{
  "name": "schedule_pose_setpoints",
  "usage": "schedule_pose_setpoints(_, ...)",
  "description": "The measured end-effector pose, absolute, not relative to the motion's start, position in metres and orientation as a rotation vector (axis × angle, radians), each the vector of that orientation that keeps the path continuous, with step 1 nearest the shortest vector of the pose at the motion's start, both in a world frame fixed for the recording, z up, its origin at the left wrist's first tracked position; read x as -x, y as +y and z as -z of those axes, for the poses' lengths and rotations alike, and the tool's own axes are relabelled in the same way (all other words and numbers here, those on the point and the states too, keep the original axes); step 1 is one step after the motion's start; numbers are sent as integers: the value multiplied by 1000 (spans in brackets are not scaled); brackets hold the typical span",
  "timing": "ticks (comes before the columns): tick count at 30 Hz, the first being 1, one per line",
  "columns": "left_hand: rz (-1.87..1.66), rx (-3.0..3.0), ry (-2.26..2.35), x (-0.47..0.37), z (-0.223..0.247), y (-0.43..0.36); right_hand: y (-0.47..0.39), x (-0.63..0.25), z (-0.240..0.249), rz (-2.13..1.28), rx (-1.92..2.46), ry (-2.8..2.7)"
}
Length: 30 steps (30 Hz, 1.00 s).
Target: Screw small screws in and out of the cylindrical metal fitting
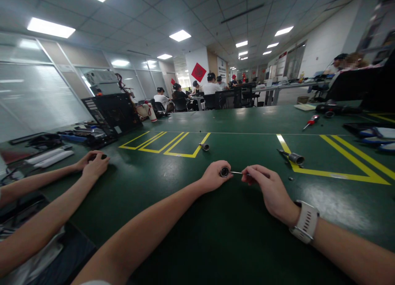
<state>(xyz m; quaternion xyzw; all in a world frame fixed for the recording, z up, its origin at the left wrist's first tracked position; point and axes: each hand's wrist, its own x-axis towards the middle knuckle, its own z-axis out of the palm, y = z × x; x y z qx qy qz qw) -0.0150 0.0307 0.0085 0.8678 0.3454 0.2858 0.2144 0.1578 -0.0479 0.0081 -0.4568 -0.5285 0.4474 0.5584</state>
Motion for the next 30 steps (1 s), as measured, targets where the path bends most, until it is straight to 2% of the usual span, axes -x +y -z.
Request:
schedule_pose_setpoints(11, -795, -2414, 981, 15, -6, 32, -65, -152, -22, -673, 1170, -1700)
schedule_pose_setpoints(30, -862, -2341, 1010, 16, -5, 33, -63, -155, -20, -711, 1183, -1560)
